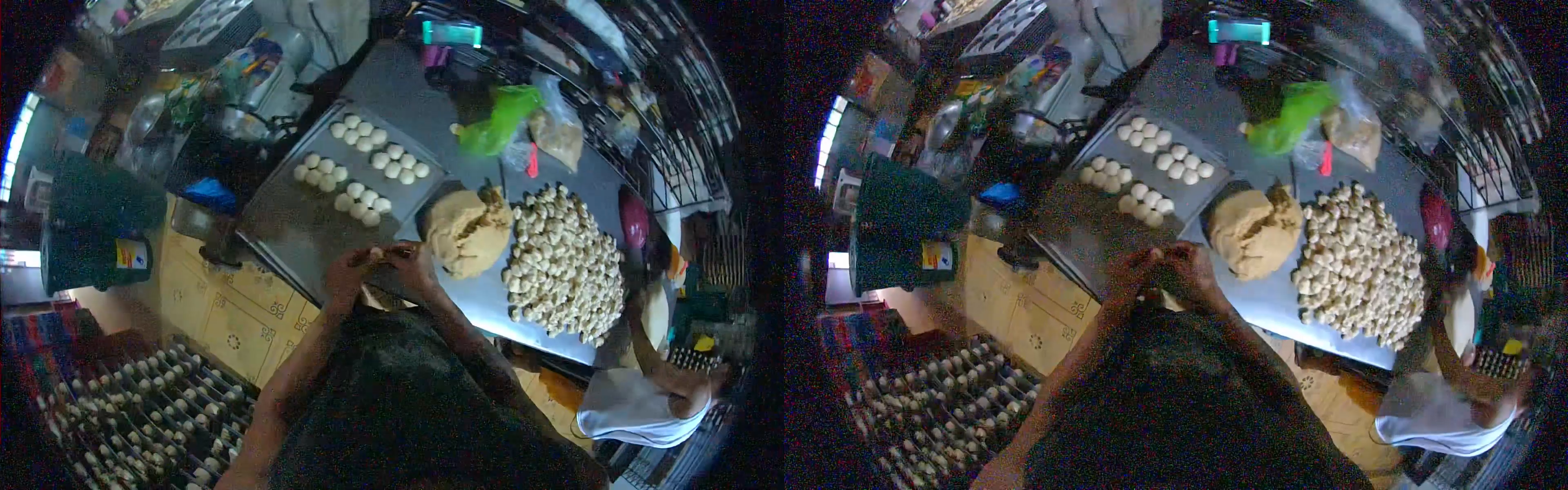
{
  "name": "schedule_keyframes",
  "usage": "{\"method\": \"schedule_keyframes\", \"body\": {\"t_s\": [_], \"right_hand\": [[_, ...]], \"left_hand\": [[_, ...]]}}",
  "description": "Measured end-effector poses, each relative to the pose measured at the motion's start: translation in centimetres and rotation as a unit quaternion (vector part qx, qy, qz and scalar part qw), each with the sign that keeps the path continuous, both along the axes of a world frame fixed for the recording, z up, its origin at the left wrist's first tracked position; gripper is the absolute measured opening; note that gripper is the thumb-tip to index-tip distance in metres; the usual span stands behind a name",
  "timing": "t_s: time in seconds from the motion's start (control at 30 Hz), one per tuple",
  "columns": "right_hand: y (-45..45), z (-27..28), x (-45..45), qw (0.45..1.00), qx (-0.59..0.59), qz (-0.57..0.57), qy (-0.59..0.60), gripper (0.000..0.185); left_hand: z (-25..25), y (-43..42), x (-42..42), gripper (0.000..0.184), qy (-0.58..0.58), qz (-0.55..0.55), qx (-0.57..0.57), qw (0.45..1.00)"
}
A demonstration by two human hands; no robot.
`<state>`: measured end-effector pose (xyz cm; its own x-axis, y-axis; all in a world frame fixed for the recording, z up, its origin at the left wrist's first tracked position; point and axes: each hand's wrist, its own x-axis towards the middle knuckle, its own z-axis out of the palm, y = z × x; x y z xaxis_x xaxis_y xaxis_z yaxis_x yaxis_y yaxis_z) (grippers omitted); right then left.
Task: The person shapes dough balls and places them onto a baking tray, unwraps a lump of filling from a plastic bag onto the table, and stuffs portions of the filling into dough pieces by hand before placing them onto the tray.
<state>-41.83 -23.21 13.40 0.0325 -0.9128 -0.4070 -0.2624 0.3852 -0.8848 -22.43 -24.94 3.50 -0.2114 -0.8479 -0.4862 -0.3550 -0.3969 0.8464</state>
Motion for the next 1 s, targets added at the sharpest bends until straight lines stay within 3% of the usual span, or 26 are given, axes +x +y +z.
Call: {"method": "schedule_keyframes", "body": {"t_s": [0.1, 0.13, 0.2, 0.27, 0.33, 0.37, 0.43, 0.5, 0.57, 0.6, 0.67, 0.73, 0.77, 0.8, 0.83, 0.87, 0.93, 0.97, 1.0], "right_hand": [[-3.0, -3.0, 3.7, 0.995, 0.005, 0.021, -0.099, 0.031], [-3.6, -3.9, 4.5, 0.989, 0.005, 0.026, -0.147, 0.033], [-4.3, -4.1, 6.3, 0.986, -0.044, 0.001, -0.159, 0.034], [-4.2, -4.0, 7.5, 0.971, -0.149, -0.049, -0.179, 0.038], [-2.7, -3.4, 5.8, 0.976, -0.117, -0.026, -0.181, 0.039], [-1.7, -3.0, 4.3, 0.979, -0.09, -0.001, -0.183, 0.04], [0.3, -3.8, 1.7, 0.973, -0.084, 0.002, -0.215, 0.039], [3.4, -5.0, -1.1, 0.964, -0.115, -0.029, -0.236, 0.038], [6.6, -4.8, -4.0, 0.994, -0.013, -0.061, -0.091, 0.034], [8.2, -4.8, -5.6, 0.994, -0.019, -0.069, -0.087, 0.034], [11.4, -5.8, -9.7, 0.963, -0.039, -0.216, -0.158, 0.032], [13.7, -8.3, -14.4, 0.897, -0.181, -0.343, -0.211, 0.031], [14.1, -6.0, -16.1, 0.924, -0.187, -0.323, 0.088, 0.031], [14.2, -3.7, -17.9, 0.866, -0.177, -0.275, 0.378, 0.031], [15.2, -3.4, -19.4, 0.866, -0.183, -0.277, 0.374, 0.031], [16.2, -3.2, -21.0, 0.841, -0.186, -0.234, 0.452, 0.039], [17.7, -3.3, -23.6, 0.768, -0.185, -0.148, 0.595, 0.055], [18.1, -3.5, -24.4, 0.769, -0.188, -0.153, 0.592, 0.055], [18.5, -3.7, -25.2, 0.787, -0.183, -0.146, 0.571, 0.048]], "left_hand": [[6.3, -2.1, 2.9, 0.036, 0.099, -0.033, -0.198, 0.975], [6.3, -3.3, 4.2, 0.036, 0.099, -0.033, -0.193, 0.976], [6.3, -6.8, 8.2, 0.026, -0.006, -0.006, -0.059, 0.998], [6.5, -10.3, 11.0, 0.029, 0.0, 0.023, -0.171, 0.985], [4.2, -13.8, 13.4, 0.028, -0.085, 0.105, -0.37, 0.919], [3.4, -15.0, 15.2, 0.028, -0.078, 0.097, -0.374, 0.919], [1.7, -17.8, 17.1, 0.027, -0.172, -0.05, -0.556, 0.812], [1.5, -17.8, 16.8, 0.029, -0.245, -0.151, -0.531, 0.797], [-2.0, -17.2, 17.3, 0.032, -0.291, -0.147, -0.541, 0.775], [-2.1, -16.7, 16.7, 0.032, -0.284, -0.15, -0.548, 0.772], [-1.5, -15.5, 15.8, 0.034, -0.314, -0.138, -0.524, 0.779], [-0.3, -15.0, 15.0, 0.035, -0.334, -0.131, -0.515, 0.779], [0.9, -14.9, 14.6, 0.036, -0.332, -0.145, -0.44, 0.822], [2.2, -15.0, 14.2, 0.036, -0.328, -0.156, -0.362, 0.858], [3.1, -14.8, 13.9, 0.037, -0.322, -0.165, -0.281, 0.889], [3.6, -14.5, 13.9, 0.037, -0.326, -0.161, -0.286, 0.886], [3.7, -14.8, 13.9, 0.04, -0.414, -0.092, -0.491, 0.761], [3.4, -14.9, 13.1, 0.042, -0.446, -0.058, -0.582, 0.678], [0.9, -14.5, 12.4, 0.042, -0.449, -0.057, -0.583, 0.675]]}}
